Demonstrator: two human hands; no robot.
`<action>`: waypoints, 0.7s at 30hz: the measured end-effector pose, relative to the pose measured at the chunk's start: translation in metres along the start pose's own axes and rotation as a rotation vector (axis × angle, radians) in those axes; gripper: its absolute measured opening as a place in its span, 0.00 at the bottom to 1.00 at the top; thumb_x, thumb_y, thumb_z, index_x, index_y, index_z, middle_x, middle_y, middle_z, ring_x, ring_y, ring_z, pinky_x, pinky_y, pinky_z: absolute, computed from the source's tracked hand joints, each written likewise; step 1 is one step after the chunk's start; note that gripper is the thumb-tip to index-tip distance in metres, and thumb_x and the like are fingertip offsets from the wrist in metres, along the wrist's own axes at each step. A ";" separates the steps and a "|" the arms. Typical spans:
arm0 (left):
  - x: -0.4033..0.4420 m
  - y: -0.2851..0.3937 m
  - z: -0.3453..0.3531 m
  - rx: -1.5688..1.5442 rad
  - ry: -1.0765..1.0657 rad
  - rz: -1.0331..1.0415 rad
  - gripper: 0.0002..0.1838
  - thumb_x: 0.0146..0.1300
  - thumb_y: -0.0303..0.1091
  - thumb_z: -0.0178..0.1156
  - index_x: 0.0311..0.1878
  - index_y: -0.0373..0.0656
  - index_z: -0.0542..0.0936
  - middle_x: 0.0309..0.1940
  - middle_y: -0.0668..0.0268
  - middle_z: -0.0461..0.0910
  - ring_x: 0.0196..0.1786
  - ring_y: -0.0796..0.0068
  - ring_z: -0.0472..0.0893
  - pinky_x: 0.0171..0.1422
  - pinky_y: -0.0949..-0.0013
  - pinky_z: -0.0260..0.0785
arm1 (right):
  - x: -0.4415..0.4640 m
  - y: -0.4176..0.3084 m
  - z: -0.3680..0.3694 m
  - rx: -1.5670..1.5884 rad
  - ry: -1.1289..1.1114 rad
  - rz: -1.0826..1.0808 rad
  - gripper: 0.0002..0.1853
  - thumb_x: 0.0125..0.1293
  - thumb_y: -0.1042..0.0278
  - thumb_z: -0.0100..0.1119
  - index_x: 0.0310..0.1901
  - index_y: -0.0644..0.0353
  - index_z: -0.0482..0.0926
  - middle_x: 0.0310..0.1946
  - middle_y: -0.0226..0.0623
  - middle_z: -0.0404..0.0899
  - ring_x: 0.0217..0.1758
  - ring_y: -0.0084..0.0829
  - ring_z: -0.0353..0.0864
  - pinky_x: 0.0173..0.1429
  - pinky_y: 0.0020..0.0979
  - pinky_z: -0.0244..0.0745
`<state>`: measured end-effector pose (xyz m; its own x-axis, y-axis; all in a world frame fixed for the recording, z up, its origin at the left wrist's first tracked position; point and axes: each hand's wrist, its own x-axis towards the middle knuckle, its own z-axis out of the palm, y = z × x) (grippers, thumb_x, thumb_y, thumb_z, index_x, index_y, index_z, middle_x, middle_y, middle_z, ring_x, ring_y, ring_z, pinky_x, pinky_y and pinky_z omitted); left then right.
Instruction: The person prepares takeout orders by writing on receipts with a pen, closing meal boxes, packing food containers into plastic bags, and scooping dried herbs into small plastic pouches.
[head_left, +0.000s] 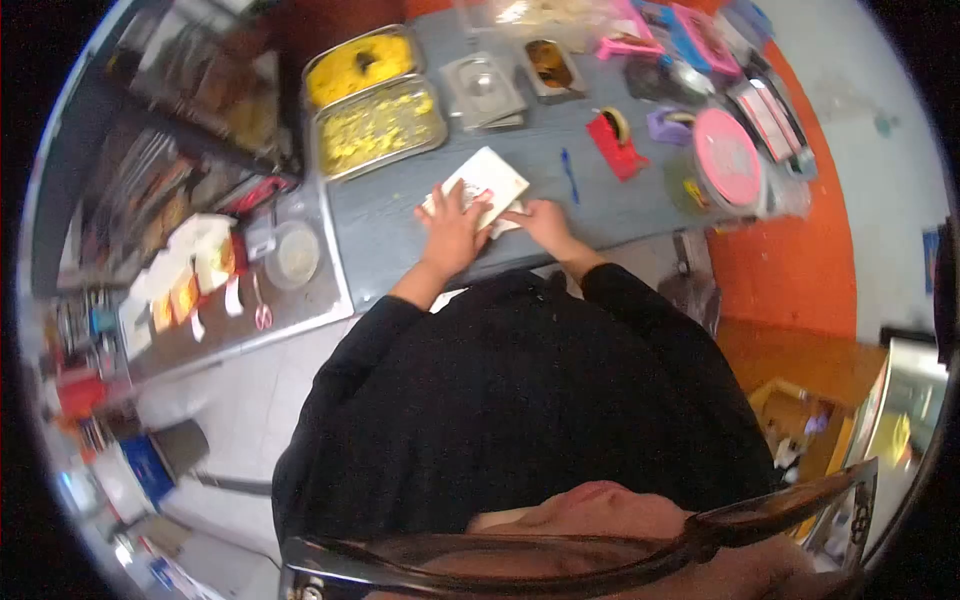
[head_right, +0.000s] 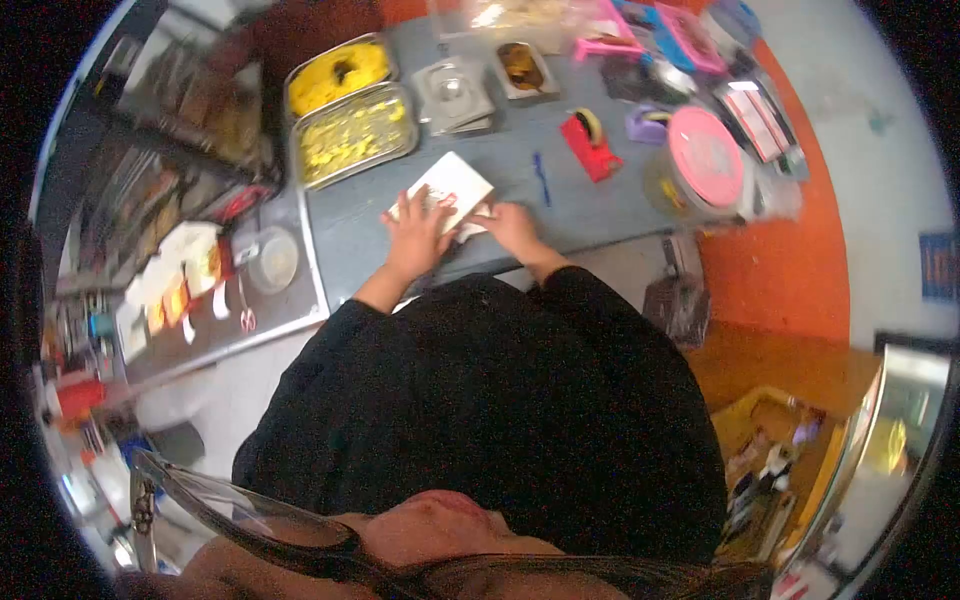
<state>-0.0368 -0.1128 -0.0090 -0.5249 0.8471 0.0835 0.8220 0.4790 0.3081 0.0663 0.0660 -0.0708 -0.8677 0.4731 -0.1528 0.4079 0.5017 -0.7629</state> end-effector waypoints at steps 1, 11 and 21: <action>0.005 0.001 -0.003 0.005 0.015 0.000 0.27 0.57 0.45 0.64 0.62 0.64 0.72 0.69 0.49 0.57 0.71 0.35 0.54 0.63 0.22 0.45 | 0.000 -0.006 -0.010 0.024 -0.044 0.214 0.22 0.60 0.52 0.66 0.20 0.62 0.75 0.19 0.34 0.74 0.26 0.27 0.72 0.32 0.35 0.67; 0.026 0.031 -0.023 -0.011 -0.160 -0.085 0.35 0.55 0.45 0.65 0.67 0.54 0.66 0.69 0.47 0.54 0.73 0.41 0.52 0.65 0.24 0.47 | -0.142 0.212 -0.201 0.020 -0.487 0.514 0.28 0.66 0.39 0.54 0.32 0.63 0.80 0.22 0.34 0.74 0.21 0.30 0.72 0.26 0.37 0.69; 0.168 0.248 -0.009 -0.322 0.040 0.132 0.23 0.59 0.20 0.56 0.60 0.42 0.72 0.61 0.53 0.69 0.65 0.51 0.68 0.69 0.60 0.59 | -0.034 0.429 -0.459 -0.410 0.466 0.275 0.15 0.60 0.57 0.56 0.37 0.61 0.81 0.37 0.49 0.81 0.43 0.49 0.80 0.46 0.46 0.75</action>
<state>0.0764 0.1463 0.0897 -0.4324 0.8840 0.1778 0.7746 0.2632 0.5751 0.4015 0.5978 -0.1042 -0.5410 0.8396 0.0494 0.7512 0.5088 -0.4206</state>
